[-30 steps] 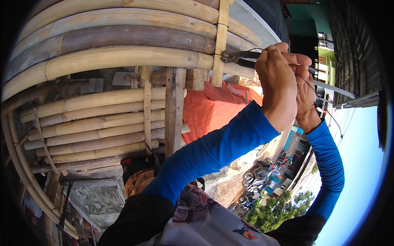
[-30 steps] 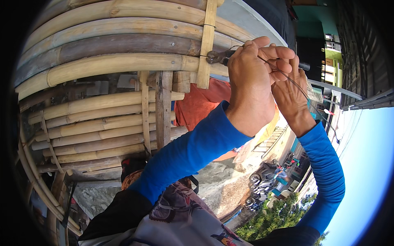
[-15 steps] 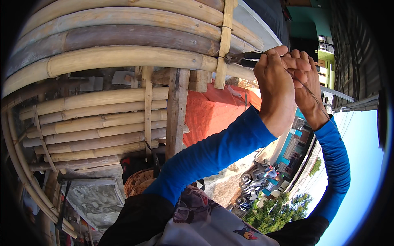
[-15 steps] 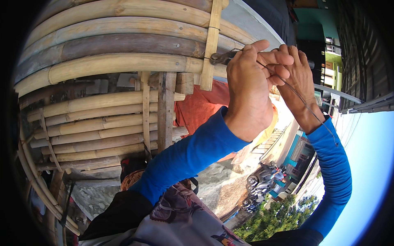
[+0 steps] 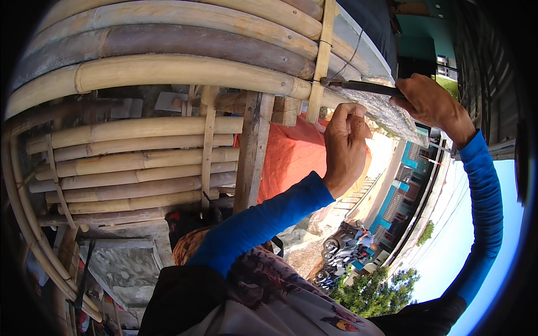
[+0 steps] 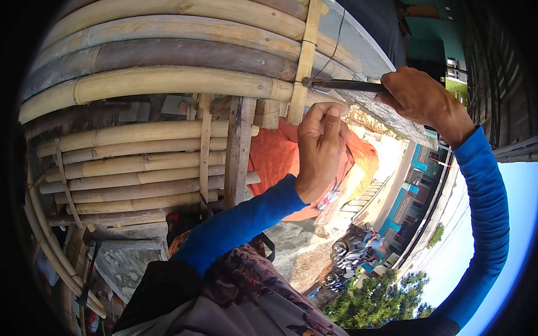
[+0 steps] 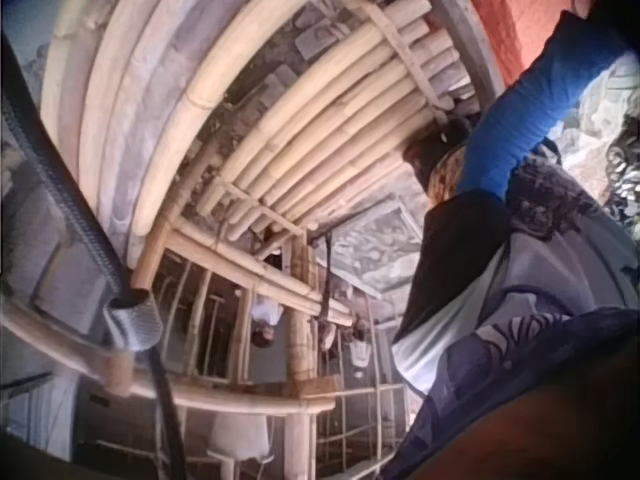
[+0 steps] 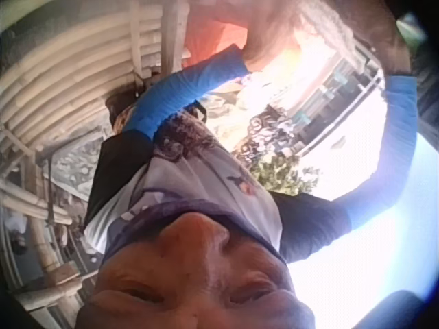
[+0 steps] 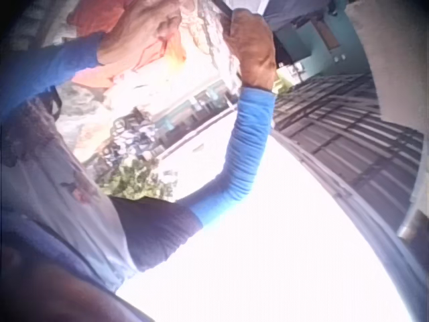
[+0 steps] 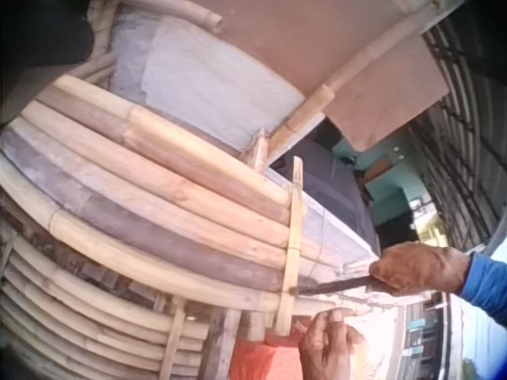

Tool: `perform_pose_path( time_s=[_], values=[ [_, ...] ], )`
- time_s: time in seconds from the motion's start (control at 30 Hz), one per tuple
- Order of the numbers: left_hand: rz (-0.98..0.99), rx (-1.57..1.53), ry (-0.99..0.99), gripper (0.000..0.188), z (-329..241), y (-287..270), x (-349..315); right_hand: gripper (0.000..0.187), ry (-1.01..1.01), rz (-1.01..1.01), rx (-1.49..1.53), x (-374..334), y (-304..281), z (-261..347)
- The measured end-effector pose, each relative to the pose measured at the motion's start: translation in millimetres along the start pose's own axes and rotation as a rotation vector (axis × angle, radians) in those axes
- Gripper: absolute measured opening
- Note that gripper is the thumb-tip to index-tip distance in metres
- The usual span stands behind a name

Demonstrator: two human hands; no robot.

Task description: The person assembles a bamboo frame by inserting bamboo poles into a lattice structure and securing them with wire. They use pliers to twist and tighten the wire around the joints, ensuring the frame is stable.

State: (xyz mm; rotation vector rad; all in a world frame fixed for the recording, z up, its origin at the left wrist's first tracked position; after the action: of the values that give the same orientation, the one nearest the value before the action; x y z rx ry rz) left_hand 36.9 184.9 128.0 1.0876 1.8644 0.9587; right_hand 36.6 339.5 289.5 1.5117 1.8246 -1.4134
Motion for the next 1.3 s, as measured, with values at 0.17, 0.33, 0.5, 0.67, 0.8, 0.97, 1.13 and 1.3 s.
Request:
perform_pose_path(
  time_s=[0.17,0.33,0.5,0.67,0.8,0.97,1.13,1.3],
  values=[
    [-0.222,0.293,-0.089,0.032,61.4,-43.0,18.7,0.03,-0.09,-0.109,-0.033,-2.6,13.0,-5.0],
    [-0.227,0.272,-0.158,0.051,60.3,-32.0,30.5,0.03,-0.032,-0.102,-0.093,-6.0,4.1,6.9],
    [-0.302,0.18,-0.132,0.055,52.9,-20.2,30.1,0.029,-0.127,-0.169,-0.046,-5.8,19.0,-3.8],
    [-0.28,0.019,-0.185,0.054,47.4,-19.8,34.1,0.033,-0.106,-0.159,-0.055,-8.4,22.4,-3.6],
    [-0.301,-0.099,-0.202,0.054,49.8,-24.9,37.9,0.035,-0.038,-0.097,-0.118,-3.7,17.0,-4.4],
    [-0.264,-0.217,-0.204,0.049,37.2,-21.3,35.2,0.035,-0.08,-0.142,-0.073,-6.6,19.8,-3.6],
    [-0.277,-0.264,-0.252,0.042,19.9,-9.7,33.6,0.039,0.003,-0.005,0.064,-6.9,22.6,-3.8],
    [-0.204,-0.137,-0.21,0.037,30.9,-13.2,19.0,0.06,0.111,0.29,0.402,0.9,17.7,1.9]
  ],
)
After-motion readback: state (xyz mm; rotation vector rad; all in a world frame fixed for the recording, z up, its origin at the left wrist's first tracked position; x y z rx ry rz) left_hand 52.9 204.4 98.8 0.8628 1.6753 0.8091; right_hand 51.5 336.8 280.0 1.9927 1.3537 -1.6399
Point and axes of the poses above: each hand's wrist, its own x-axis towards the middle knuckle, its own y-axis out of the palm, z = x × y, the point moved 2 cm from there along x, towards the middle knuckle, and after that the axes turned 4 degrees about z, right-handed, at the moved point
